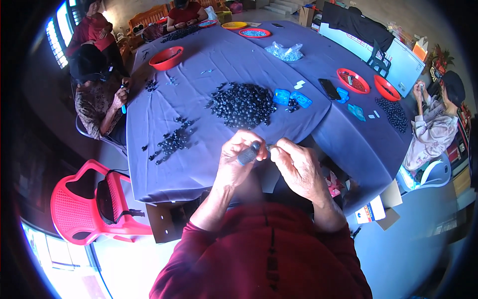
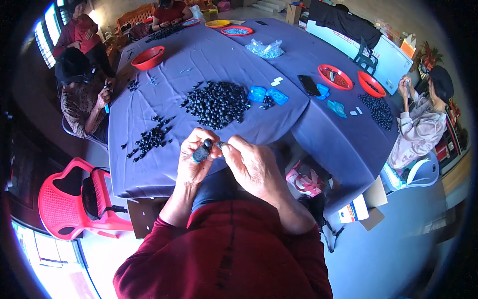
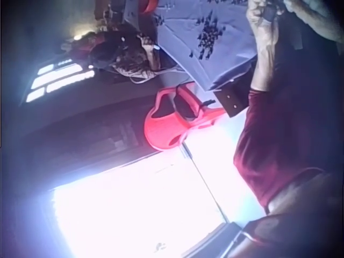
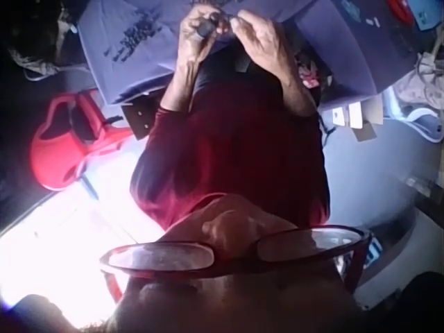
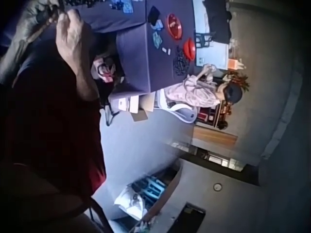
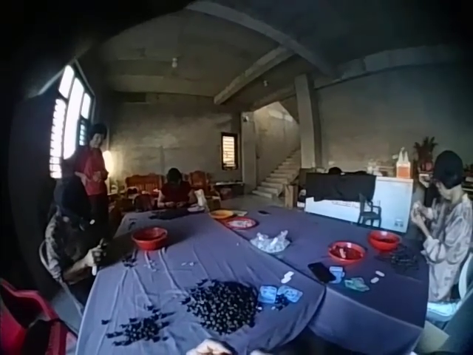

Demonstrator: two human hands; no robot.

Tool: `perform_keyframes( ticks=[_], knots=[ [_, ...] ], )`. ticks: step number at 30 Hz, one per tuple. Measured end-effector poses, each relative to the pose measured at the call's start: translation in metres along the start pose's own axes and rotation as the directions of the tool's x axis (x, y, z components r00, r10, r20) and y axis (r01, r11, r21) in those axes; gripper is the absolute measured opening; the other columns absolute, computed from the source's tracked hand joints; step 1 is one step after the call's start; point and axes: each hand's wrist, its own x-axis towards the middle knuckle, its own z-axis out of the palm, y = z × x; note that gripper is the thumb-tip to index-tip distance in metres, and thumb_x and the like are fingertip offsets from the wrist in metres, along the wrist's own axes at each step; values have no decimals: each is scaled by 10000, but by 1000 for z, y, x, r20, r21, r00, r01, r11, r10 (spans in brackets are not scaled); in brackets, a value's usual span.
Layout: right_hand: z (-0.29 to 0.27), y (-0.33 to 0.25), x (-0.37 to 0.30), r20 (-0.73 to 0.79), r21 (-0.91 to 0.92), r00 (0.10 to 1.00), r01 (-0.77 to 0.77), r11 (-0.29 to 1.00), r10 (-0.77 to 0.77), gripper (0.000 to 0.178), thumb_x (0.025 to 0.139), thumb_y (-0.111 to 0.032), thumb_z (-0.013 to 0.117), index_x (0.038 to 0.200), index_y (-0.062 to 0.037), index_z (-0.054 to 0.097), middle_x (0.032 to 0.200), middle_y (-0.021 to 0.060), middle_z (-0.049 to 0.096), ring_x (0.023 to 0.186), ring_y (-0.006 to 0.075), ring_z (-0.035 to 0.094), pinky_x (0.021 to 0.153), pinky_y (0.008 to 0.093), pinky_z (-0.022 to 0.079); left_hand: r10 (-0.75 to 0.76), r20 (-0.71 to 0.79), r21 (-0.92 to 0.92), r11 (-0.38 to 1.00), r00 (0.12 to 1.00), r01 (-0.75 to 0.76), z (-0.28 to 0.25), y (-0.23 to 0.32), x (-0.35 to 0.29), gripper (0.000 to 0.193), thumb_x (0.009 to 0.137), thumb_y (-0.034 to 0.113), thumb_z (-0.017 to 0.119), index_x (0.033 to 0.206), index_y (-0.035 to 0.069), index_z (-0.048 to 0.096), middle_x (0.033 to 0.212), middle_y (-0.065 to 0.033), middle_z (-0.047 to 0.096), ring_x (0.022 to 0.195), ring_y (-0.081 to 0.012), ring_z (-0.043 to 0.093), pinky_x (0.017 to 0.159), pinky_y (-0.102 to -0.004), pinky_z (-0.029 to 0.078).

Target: The person picks up small black plastic parts from a table and trims them using a pair of small clippers.

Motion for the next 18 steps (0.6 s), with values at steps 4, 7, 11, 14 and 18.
perform_keyframes(
  ticks=[4,7,11,14,18],
  knots=[
    [2,-2,0,5,13,1000,4,1000,-4,247,883,-185,483,719,-3,450,548,54,392,520,71,348,464,258,335,8,-27,94,996,1000,-5,-3,-3,-4,316,844,245,527,940,-56,533,830,-130,566,733,-200,566,694,-292,453],
    [4,3,-1,-8,26,1000,20,999,-20,225,881,-175,484,742,2,480,567,74,453,527,67,379,471,257,347,-25,-21,74,997,999,26,-1,-2,-5,292,852,216,513,950,-59,535,858,-134,569,741,-191,567,702,-296,453],
    [3,-1,0,11,13,1000,17,1000,-17,210,883,-168,482,775,7,522,623,108,540,548,53,421,485,253,362,-24,-26,39,999,999,25,0,-2,-4,299,850,218,513,954,-62,538,872,-132,574,744,-181,569,701,-291,454],
    [4,2,-1,3,28,1000,20,999,-20,228,887,-179,478,762,8,516,621,107,534,544,55,419,485,253,361,-14,-20,97,995,1000,16,1,-2,-4,309,853,229,516,955,-62,538,875,-130,575,746,-176,569,698,-284,455],
    [5,3,-1,-13,20,999,31,999,-31,231,886,-182,481,760,9,514,586,98,496,527,65,404,476,257,354,19,-24,123,992,1000,-15,2,-2,-3,260,851,180,524,955,-59,540,880,-129,577,746,-166,568,693,-275,455]
  ],
)
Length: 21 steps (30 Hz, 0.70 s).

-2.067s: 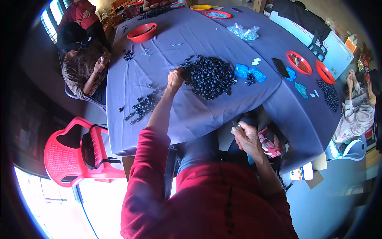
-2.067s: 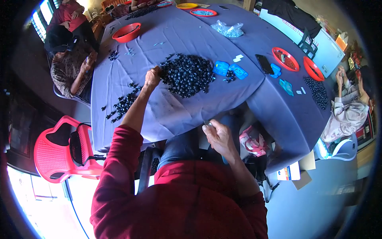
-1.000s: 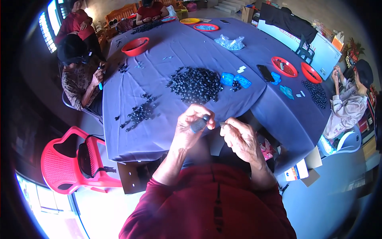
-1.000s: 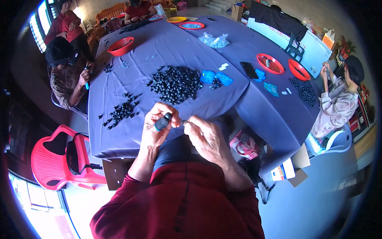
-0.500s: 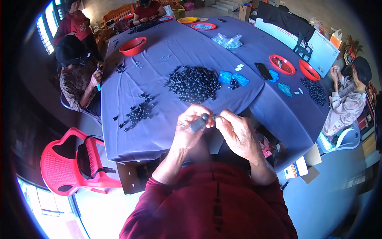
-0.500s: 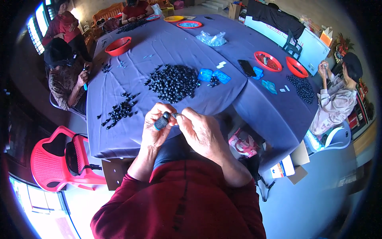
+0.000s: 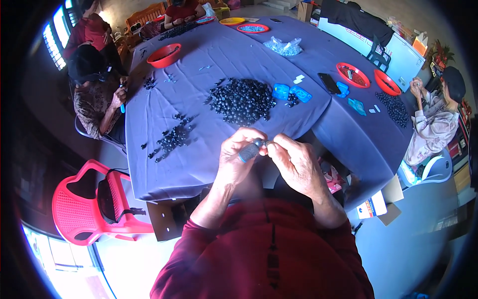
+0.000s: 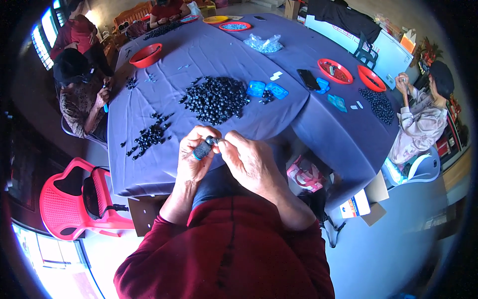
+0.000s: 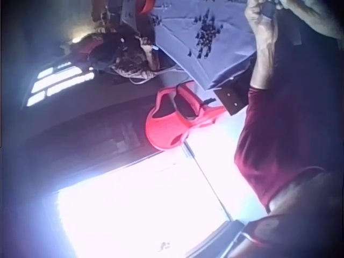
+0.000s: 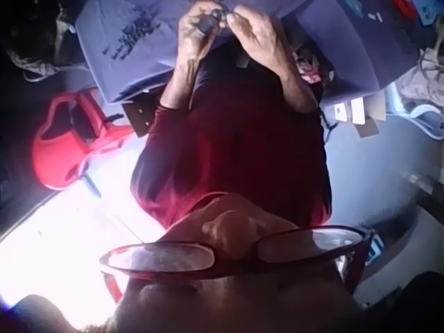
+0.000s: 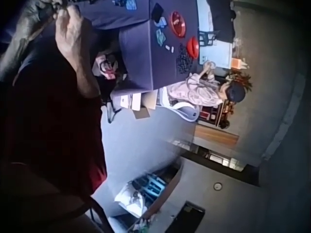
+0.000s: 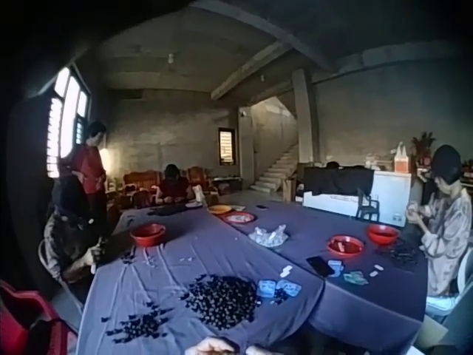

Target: The person picks up small black plastic parts from a table and trims them using a pair of small clippers.

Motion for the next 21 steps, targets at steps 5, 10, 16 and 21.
perform_keyframes(
  ticks=[5,10,16,21],
  knots=[
    [0,-1,0,-5,-32,1000,-24,999,24,208,872,-162,495,751,6,504,546,89,421,503,81,374,463,268,342,-24,-34,10,1000,999,24,3,2,0,183,821,79,554,954,-46,544,876,-115,579,743,-153,564,696,-267,454],
    [2,1,-1,-26,-4,1000,-14,1000,14,175,860,-129,498,747,5,493,543,101,414,492,101,373,463,277,344,-73,-109,52,996,991,79,7,2,-1,312,737,142,675,927,-57,527,887,-125,538,734,-140,548,675,-228,460],
    [1,2,-1,-9,-20,1000,0,1000,0,150,852,-110,500,754,3,493,543,111,409,479,129,369,462,286,347,-70,-135,86,993,988,83,5,2,-2,302,732,133,673,914,-62,532,886,-124,542,731,-144,548,672,-231,461],
    [2,0,-3,-12,-44,1000,-17,999,16,156,854,-114,502,753,4,489,539,120,395,470,137,357,456,290,341,-55,-145,86,994,988,68,7,1,-3,247,726,93,666,892,-49,550,880,-115,550,744,-142,534,675,-231,443]
  ],
)
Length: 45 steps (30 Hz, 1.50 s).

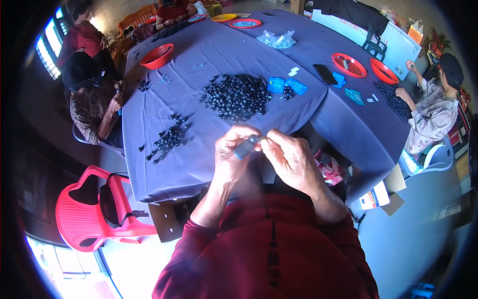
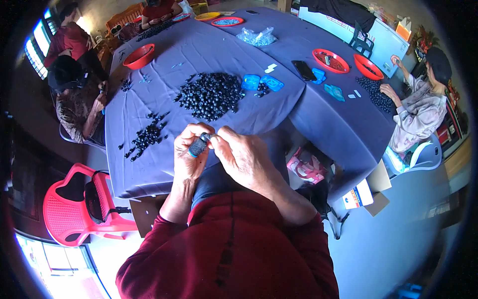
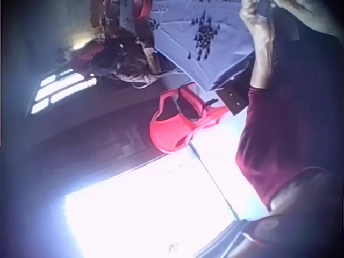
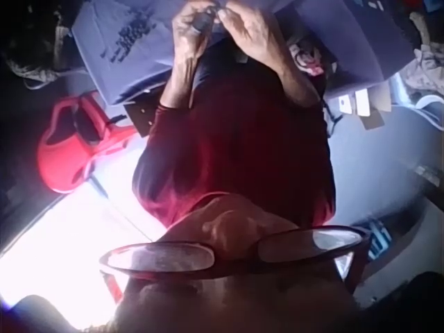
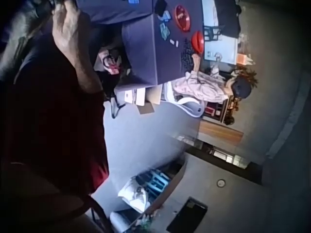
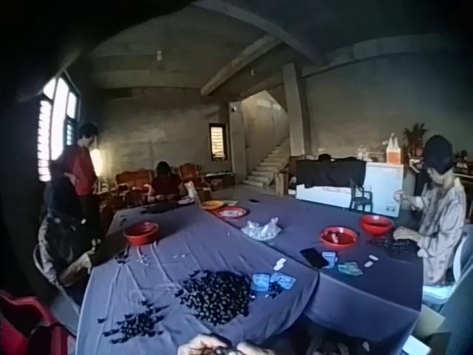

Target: The person picks up small black plastic parts from a table and trims them using a pair of small clippers.

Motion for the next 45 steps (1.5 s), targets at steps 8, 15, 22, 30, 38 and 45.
perform_keyframes(
  ticks=[8,15,22,30,38,45],
  knots=[
    [10,-3,-2,-14,99,999,52,994,-51,182,873,-148,494,781,9,514,538,95,428,473,108,438,460,290,357,99,102,12,995,990,-101,-2,0,2,151,796,-1,565,946,-17,567,880,-84,580,754,-127,552,685,-246,452],
    [-8,-7,-5,-62,429,996,-35,903,68,310,910,-277,454,756,-16,520,560,-32,434,486,12,368,424,184,306,-38,187,-333,938,982,100,1,5,3,224,776,135,619,920,-5,520,845,-120,515,746,-190,507,680,-316,434],
    [-1,-5,-7,6,307,1000,-15,952,14,307,907,-275,461,757,-15,524,543,-17,443,485,29,393,444,197,334,-38,198,-535,833,979,141,1,10,2,274,787,186,609,979,30,489,775,-60,480,696,-146,453,602,-289,355],
    [4,-4,-1,3,252,1000,-8,968,8,295,906,-267,464,767,-14,523,536,-5,442,489,40,399,445,211,339,-77,244,-522,830,967,198,-7,10,5,333,768,225,637,992,31,485,731,-19,435,618,-98,402,582,-258,337],
    [7,-9,5,-44,137,998,43,990,-37,262,899,-228,480,774,1,508,534,21,429,497,55,375,450,230,335,-67,214,-486,858,975,165,-7,9,3,285,806,195,602,985,-3,500,678,-18,457,587,-91,391,563,-242,337],
    [10,-16,9,-58,60,993,102,993,-98,206,895,-156,478,780,11,509,625,81,567,546,88,500,495,241,387,-44,139,-439,893,989,102,2,14,3,175,844,128,549,949,-10,520,681,-34,494,606,-98,420,583,-246,352]
  ],
)
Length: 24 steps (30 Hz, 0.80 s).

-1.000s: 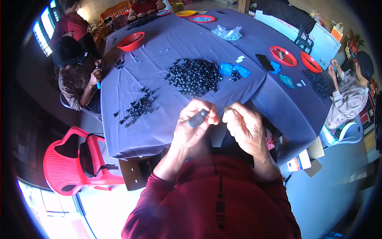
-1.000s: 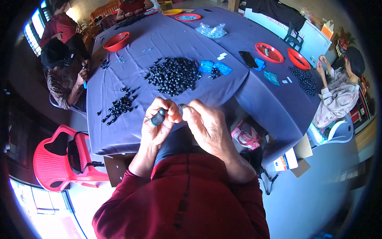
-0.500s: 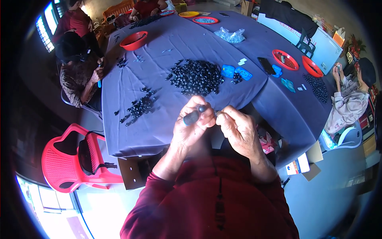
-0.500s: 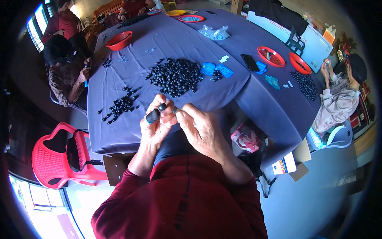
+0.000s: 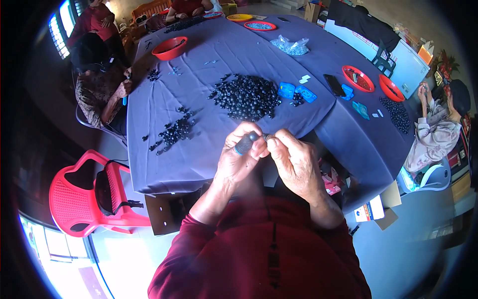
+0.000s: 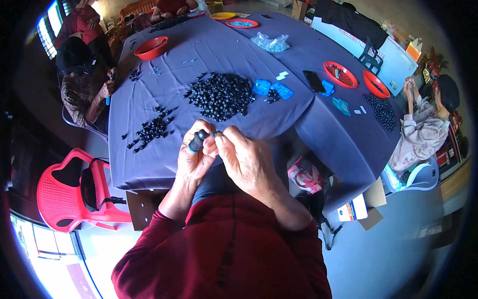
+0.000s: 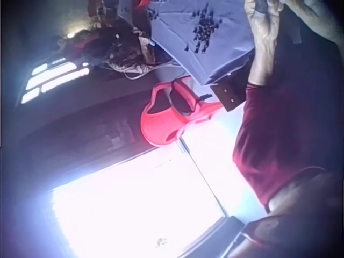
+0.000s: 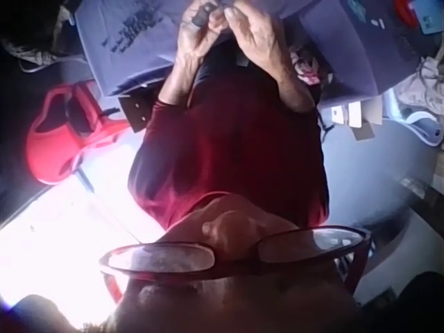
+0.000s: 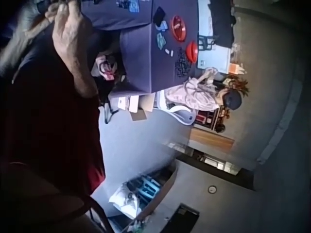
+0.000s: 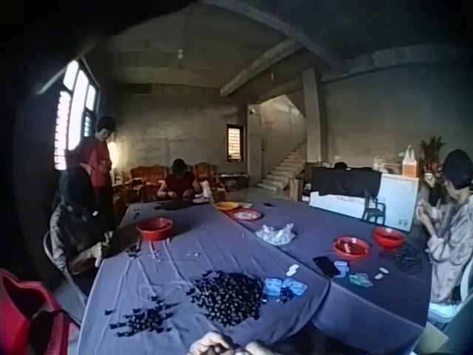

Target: The person picks up small black plastic parts from a table and trims them using a pair of small clippers.

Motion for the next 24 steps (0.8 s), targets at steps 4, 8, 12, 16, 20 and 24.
perform_keyframes(
  ticks=[4,8,12,16,20,24],
  knots=[
    [2,4,-2,39,-14,999,-14,1000,14,199,896,-139,473,785,22,511,691,96,617,627,128,591,563,247,450,40,-49,169,985,998,-31,-2,-1,-3,162,823,100,577,932,-9,528,693,-39,516,636,-106,467,614,-253,382],
    [0,1,-3,64,-14,997,-50,999,51,190,894,-126,471,785,25,509,727,108,629,668,144,612,597,255,471,54,-69,213,976,996,-38,-3,-2,-5,167,806,77,593,931,-10,529,708,-39,537,657,-109,499,626,-253,410],
    [0,4,-5,57,-56,996,-62,996,65,190,895,-121,466,785,27,510,724,106,627,666,148,612,598,254,471,67,-63,268,962,996,-47,-3,-3,-6,183,800,77,598,945,-9,527,715,-37,544,656,-110,503,619,-250,416],
    [-3,-3,-4,73,-97,993,-90,991,97,196,891,-132,474,781,25,514,714,106,622,654,155,612,590,259,468,57,-84,267,963,995,-32,-6,-4,-6,192,798,80,604,951,-7,527,725,-35,555,659,-106,514,630,-248,426],
    [-5,-4,-3,89,-130,988,-115,985,127,197,887,-146,484,786,19,522,714,110,618,647,163,615,579,266,465,69,-90,305,951,994,-39,-9,-5,-6,209,794,87,612,962,-4,526,737,-38,565,670,-104,531,649,-247,441],
    [0,10,-6,41,-90,998,-38,995,42,187,884,-139,488,797,21,526,722,114,619,657,171,622,575,270,466,99,-68,340,938,993,-71,-10,-6,-5,223,799,112,614,967,-4,524,735,-41,561,666,-106,530,656,-252,444]
  ],
)
